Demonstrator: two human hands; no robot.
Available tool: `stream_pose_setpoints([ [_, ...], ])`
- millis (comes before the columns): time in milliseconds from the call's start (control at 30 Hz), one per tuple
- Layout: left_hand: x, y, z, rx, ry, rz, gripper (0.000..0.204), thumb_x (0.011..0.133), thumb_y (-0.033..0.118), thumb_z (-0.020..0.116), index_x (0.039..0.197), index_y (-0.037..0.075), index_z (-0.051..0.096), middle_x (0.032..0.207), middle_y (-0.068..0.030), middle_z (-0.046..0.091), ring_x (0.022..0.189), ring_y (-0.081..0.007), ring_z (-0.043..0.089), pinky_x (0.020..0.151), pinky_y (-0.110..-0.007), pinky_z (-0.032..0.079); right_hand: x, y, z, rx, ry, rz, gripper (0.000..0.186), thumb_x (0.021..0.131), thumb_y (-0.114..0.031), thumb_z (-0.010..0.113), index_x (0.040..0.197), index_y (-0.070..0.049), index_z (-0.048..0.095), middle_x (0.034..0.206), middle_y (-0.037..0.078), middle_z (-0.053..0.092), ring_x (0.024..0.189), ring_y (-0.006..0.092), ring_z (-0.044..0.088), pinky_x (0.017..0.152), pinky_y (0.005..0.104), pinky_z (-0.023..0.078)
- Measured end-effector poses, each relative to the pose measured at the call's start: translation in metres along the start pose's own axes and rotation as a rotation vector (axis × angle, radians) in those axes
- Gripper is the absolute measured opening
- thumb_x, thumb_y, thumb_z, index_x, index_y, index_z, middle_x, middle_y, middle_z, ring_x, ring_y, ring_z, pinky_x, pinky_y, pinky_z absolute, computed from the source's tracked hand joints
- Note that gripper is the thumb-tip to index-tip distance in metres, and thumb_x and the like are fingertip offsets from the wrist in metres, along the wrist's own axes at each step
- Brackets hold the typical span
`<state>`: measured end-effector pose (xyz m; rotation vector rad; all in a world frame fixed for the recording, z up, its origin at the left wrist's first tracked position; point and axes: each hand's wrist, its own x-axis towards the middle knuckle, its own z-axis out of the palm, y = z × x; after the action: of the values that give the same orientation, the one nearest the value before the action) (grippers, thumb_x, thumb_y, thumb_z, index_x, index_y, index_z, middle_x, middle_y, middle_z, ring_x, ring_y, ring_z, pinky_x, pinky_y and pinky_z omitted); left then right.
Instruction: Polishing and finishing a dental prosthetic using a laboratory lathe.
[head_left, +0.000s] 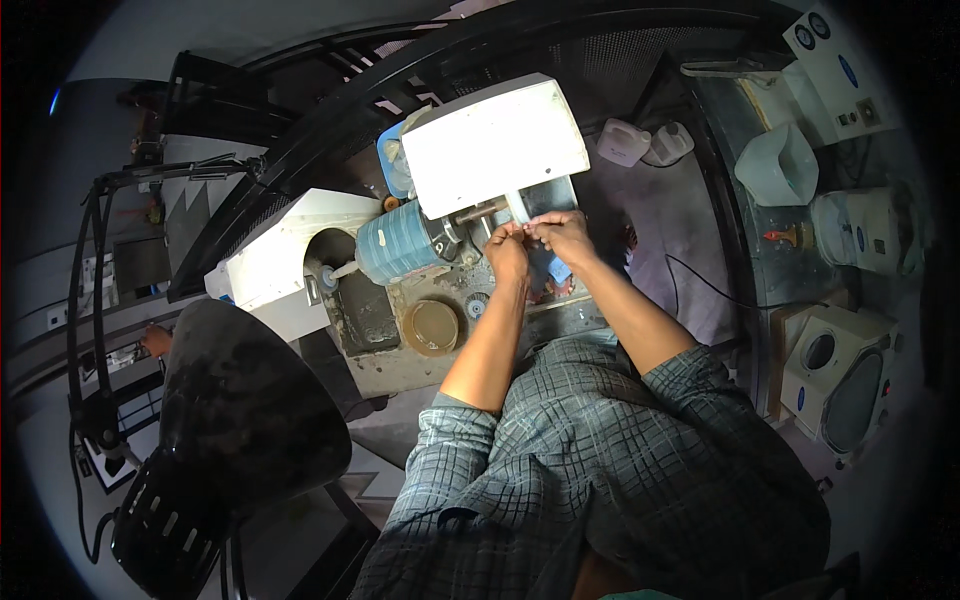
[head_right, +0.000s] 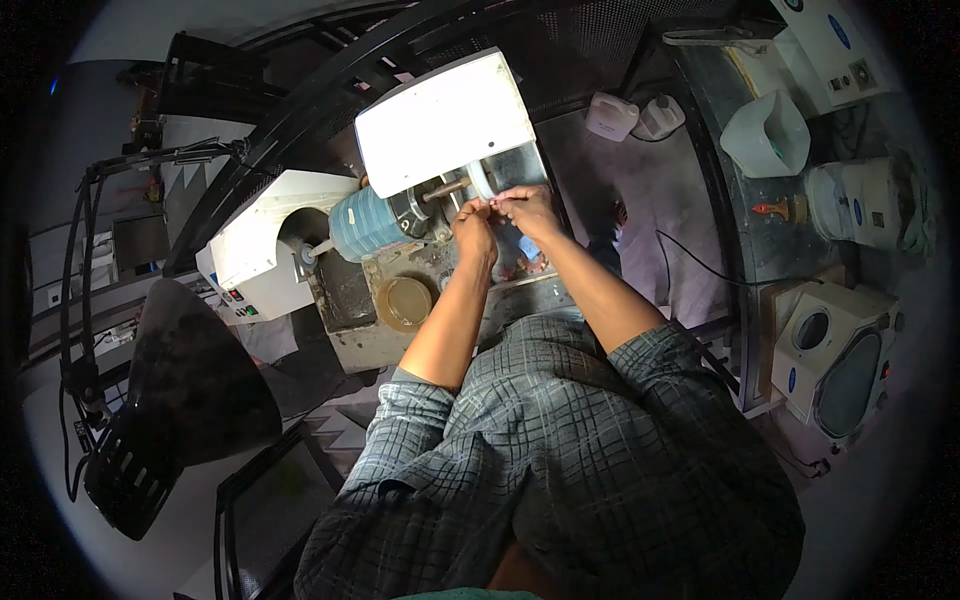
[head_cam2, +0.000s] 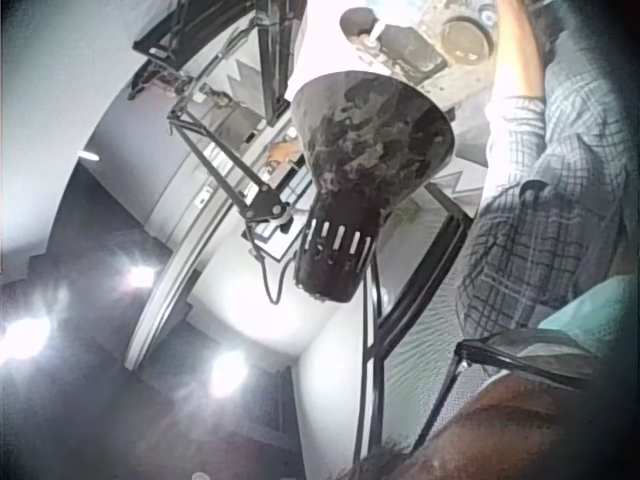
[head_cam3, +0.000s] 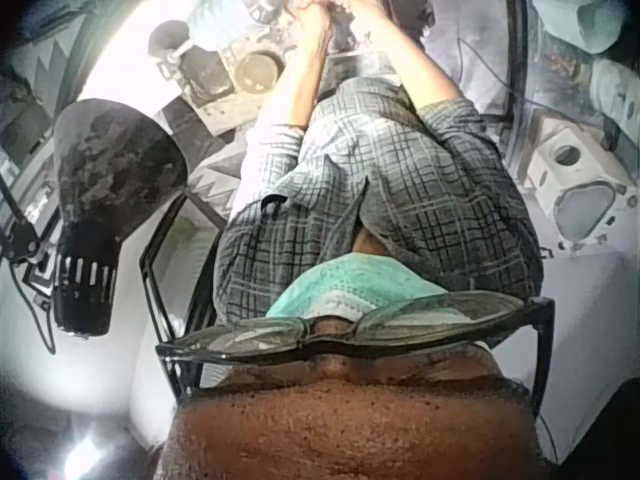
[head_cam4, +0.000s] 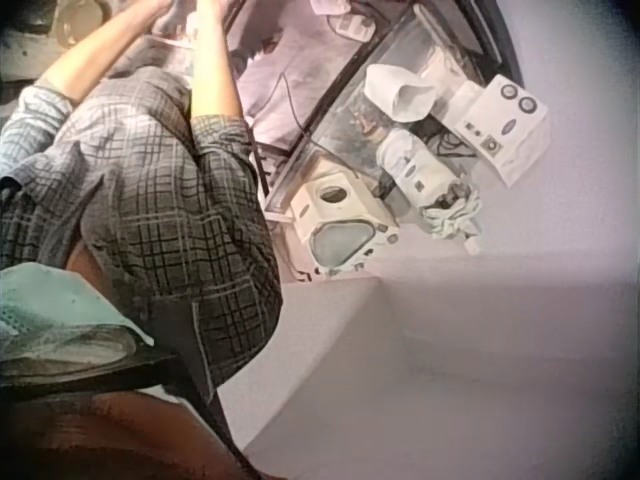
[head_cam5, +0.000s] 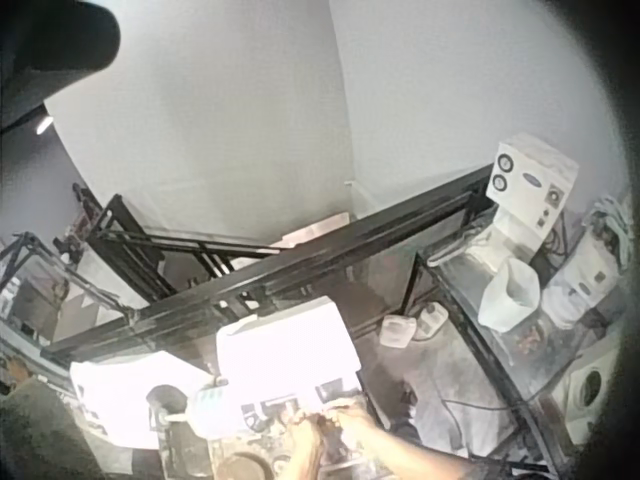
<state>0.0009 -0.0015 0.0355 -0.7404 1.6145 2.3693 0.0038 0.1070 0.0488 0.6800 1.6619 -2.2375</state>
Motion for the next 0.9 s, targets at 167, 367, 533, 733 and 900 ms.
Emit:
stream_pose_setpoints([
  [167, 0.005, 0.001, 0.0, -0.013, 0.018, -0.017, 0.011, 0.081, -0.005, 0.046, 0.083, -0.003, 0.056, 0.072, -0.0093, 0.06, 0.06, -0.0167, 0.056, 0.055, -0.027, 0.044, 0.015, -0.005, -0.005, -0.08, -0.089, 0.017, 0.005, 0.073, -0.002, 0.061, 0.076, 0.0, 0.065, 0.068, 0.004, 0.064, 0.057, 0.0076, 0.056, 0.05, 0.0203, 0.042],
  [367, 0.007, 0.011, 0.0, 0.148, 0.021, 0.041, 0.013, 0.079, -0.007, 0.045, 0.082, -0.003, 0.058, 0.073, -0.0069, 0.06, 0.062, -0.0131, 0.055, 0.057, -0.025, 0.043, 0.013, 0.01, 0.001, 0.045, 0.018, 0.053, 0.004, 0.073, -0.002, 0.064, 0.077, 0.0, 0.064, 0.069, 0.004, 0.062, 0.056, 0.008, 0.054, 0.05, 0.0213, 0.043],
  [533, 0.008, 0.012, -0.003, 0.174, 0.005, 0.041, 0.011, 0.082, -0.005, 0.047, 0.082, -0.003, 0.058, 0.073, -0.0053, 0.059, 0.063, -0.0114, 0.053, 0.06, -0.024, 0.043, 0.014, 0.018, 0.002, 0.106, 0.009, 0.067, 0.007, 0.075, -0.004, 0.065, 0.081, 0.001, 0.065, 0.071, 0.004, 0.063, 0.056, 0.0077, 0.052, 0.049, 0.0214, 0.043],
  [733, 0.002, -0.001, -0.015, 0.25, -0.081, 0.233, 0.009, 0.089, 0.002, 0.05, 0.085, -0.001, 0.058, 0.074, -0.0044, 0.059, 0.063, -0.0101, 0.053, 0.06, -0.023, 0.043, -0.004, 0.026, 0.006, 0.154, -0.016, -0.072, 0.011, 0.077, -0.005, 0.065, 0.085, 0.001, 0.067, 0.072, 0.004, 0.064, 0.058, 0.0062, 0.054, 0.049, 0.02, 0.042],
  [900, -0.008, -0.005, -0.008, 0.004, -0.083, 0.155, 0.008, 0.089, 0.0, 0.049, 0.087, -0.001, 0.057, 0.075, -0.0047, 0.059, 0.063, -0.0107, 0.052, 0.061, -0.024, 0.045, -0.012, 0.009, 0.0, -0.047, -0.02, -0.224, 0.01, 0.077, -0.004, 0.064, 0.083, 0.003, 0.067, 0.069, 0.004, 0.064, 0.061, 0.0059, 0.057, 0.05, 0.0201, 0.043],
])
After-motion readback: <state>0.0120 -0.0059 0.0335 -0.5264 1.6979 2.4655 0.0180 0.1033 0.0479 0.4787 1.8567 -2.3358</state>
